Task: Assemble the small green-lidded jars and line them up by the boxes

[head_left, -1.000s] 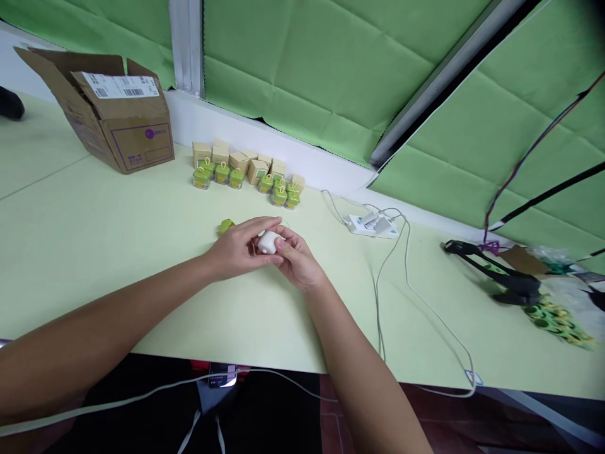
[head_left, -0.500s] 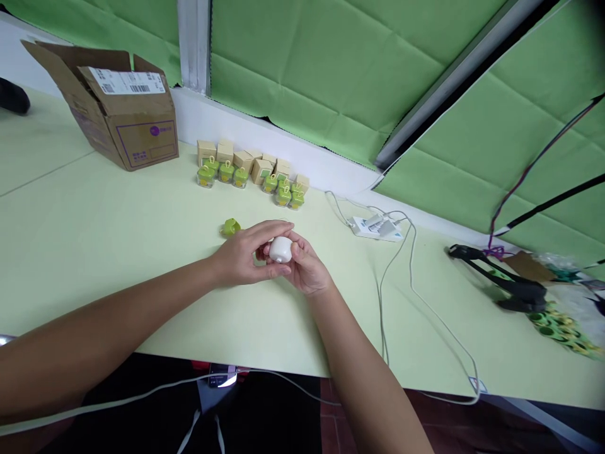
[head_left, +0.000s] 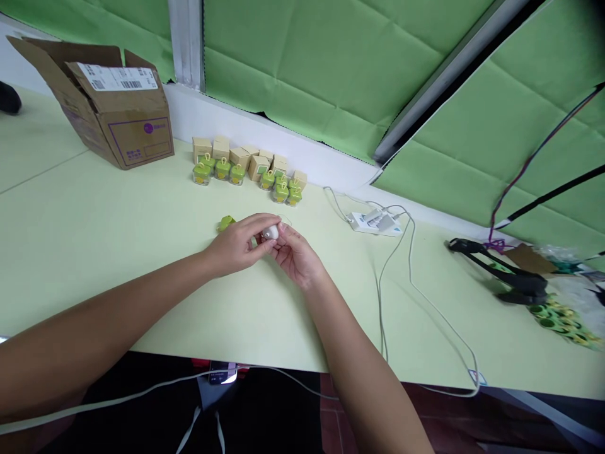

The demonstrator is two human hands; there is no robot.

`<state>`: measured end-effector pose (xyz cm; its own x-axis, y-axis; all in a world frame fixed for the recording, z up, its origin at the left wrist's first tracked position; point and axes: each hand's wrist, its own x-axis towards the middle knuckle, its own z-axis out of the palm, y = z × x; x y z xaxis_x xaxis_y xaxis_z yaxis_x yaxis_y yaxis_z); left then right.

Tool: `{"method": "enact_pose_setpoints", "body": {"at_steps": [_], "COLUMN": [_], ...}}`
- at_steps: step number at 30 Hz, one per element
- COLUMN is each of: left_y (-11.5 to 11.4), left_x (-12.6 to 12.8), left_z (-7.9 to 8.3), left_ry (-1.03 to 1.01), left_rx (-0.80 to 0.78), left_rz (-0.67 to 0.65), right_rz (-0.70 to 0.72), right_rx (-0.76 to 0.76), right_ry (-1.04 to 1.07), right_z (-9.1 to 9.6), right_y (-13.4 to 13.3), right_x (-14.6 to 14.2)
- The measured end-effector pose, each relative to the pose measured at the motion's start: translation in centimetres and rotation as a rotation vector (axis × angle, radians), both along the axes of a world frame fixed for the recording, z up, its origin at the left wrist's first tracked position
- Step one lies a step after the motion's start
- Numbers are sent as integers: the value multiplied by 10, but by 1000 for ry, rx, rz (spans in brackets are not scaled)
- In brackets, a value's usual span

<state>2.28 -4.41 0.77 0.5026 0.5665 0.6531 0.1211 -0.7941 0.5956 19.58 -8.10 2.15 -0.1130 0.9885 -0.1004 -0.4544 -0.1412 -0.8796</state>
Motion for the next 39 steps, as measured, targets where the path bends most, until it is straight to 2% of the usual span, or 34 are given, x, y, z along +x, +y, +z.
{"method": "enact_pose_setpoints", "body": {"at_steps": [16,21,24,27,29,32,35,39], "left_y": [7,5,12,29,41,52,54,52], "left_x": [1,-1,-9,-20,-28,-33,-34,-35], "left_z": [-8,-4,3,8,7,1,-5,-6], "left_ry": [-3,17,5,-46,-8,182,363,459], "left_rx": [-68,-51,-21,-21,-74,-199,-231,-240], "left_rz": [46,54,162,372,463,417,340,287], "right_rz": [-91,-124,-197,-318,-396,-495,-564,-612], "right_rx": [45,20,8,29,36,19,9,29], "right_ry": [-67,-90,-114,-162,-178,-164,-138,-136], "right_z": [-2,-1,-1,-1,0,0,0,-2], "right_y": [1,1,2,5,6,9,12,15], "right_x": [-5,-5,-2,3,6,11,17,23]}}
